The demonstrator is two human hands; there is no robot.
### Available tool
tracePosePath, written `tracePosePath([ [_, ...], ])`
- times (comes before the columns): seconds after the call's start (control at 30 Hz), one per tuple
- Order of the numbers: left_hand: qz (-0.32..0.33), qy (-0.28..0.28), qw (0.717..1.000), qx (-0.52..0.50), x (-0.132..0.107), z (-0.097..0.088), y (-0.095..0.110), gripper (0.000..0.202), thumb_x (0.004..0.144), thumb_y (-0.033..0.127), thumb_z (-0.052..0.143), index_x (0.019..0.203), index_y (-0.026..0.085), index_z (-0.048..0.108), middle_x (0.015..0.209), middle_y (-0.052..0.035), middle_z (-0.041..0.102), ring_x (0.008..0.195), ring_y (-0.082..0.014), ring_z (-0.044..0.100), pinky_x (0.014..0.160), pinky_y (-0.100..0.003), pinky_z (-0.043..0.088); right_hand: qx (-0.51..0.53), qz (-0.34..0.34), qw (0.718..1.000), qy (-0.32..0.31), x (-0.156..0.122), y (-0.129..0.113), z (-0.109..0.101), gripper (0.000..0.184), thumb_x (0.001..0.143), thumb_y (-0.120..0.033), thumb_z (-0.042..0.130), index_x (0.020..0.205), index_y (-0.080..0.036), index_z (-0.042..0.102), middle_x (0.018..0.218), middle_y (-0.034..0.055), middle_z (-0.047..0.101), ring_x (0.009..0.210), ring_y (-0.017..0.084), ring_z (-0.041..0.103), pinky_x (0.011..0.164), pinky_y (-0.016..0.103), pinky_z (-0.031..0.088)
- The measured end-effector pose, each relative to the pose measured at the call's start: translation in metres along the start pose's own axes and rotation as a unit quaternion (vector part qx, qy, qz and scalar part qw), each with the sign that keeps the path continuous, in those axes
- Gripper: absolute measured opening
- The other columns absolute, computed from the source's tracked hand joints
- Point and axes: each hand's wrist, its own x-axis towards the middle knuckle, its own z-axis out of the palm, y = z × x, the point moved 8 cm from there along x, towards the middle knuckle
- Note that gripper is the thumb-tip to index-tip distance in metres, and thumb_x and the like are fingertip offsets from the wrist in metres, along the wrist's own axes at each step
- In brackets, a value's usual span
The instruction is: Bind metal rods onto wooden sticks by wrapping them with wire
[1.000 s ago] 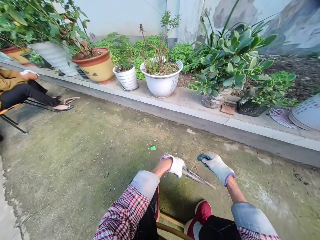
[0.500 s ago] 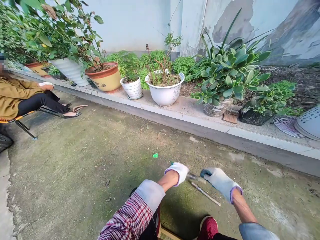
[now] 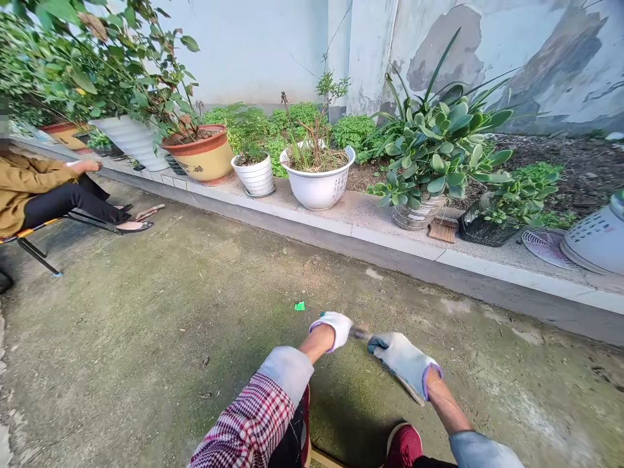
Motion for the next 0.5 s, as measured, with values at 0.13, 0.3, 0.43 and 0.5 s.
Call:
tracePosePath([
  [0.13, 0.042, -0.093, 0.995, -0.012, 0.000, 0.037, 0.019, 0.017, 0.054, 0.007, 0.074, 0.066, 0.018, 0.070, 0.061, -0.0114, 0.067, 0.072, -0.0341, 0.070, 0.073, -0.047, 0.058, -0.005, 0.030, 0.999, 0.026, 0.002, 0.020, -0.035, 0.010, 0.066, -0.030, 0.064, 0.061, -0.028, 0.072, 0.057, 0.0011, 0.063, 0.062, 0.022, 0.061, 0.057, 0.030, 0.046],
  [0.3, 0.125, -0.081, 0.974, -0.168, -0.006, 0.011, 0.031, 0.024, 0.075, 0.026, 0.069, 0.098, 0.022, 0.073, 0.084, -0.0011, 0.071, 0.064, -0.0127, 0.063, 0.060, -0.022, 0.055, 0.029, 0.055, 0.996, 0.057, 0.003, 0.035, -0.058, 0.020, 0.072, -0.032, 0.059, 0.078, -0.022, 0.075, 0.061, 0.0010, 0.063, 0.056, 0.017, 0.057, 0.051, 0.026, 0.043],
  [0.43, 0.072, 0.053, 0.973, -0.214, -0.001, -0.024, 0.008, 0.031, 0.089, 0.028, 0.055, 0.118, 0.017, 0.062, 0.092, -0.0027, 0.067, 0.066, -0.0092, 0.062, 0.060, -0.018, 0.053, 0.088, 0.052, 0.995, 0.005, 0.000, 0.014, -0.014, 0.024, 0.080, -0.029, 0.052, 0.088, -0.020, 0.073, 0.063, -0.0007, 0.061, 0.050, 0.013, 0.051, 0.047, 0.023, 0.040],
  [0.5, 0.032, 0.057, 0.986, -0.153, 0.002, -0.019, 0.000, 0.025, 0.086, 0.024, 0.059, 0.109, 0.017, 0.065, 0.083, -0.0041, 0.066, 0.069, -0.0148, 0.064, 0.065, -0.025, 0.054, 0.058, 0.020, 0.998, -0.024, -0.002, -0.001, 0.004, 0.018, 0.080, -0.026, 0.053, 0.079, -0.021, 0.070, 0.065, -0.0003, 0.063, 0.054, 0.013, 0.053, 0.051, 0.024, 0.042],
])
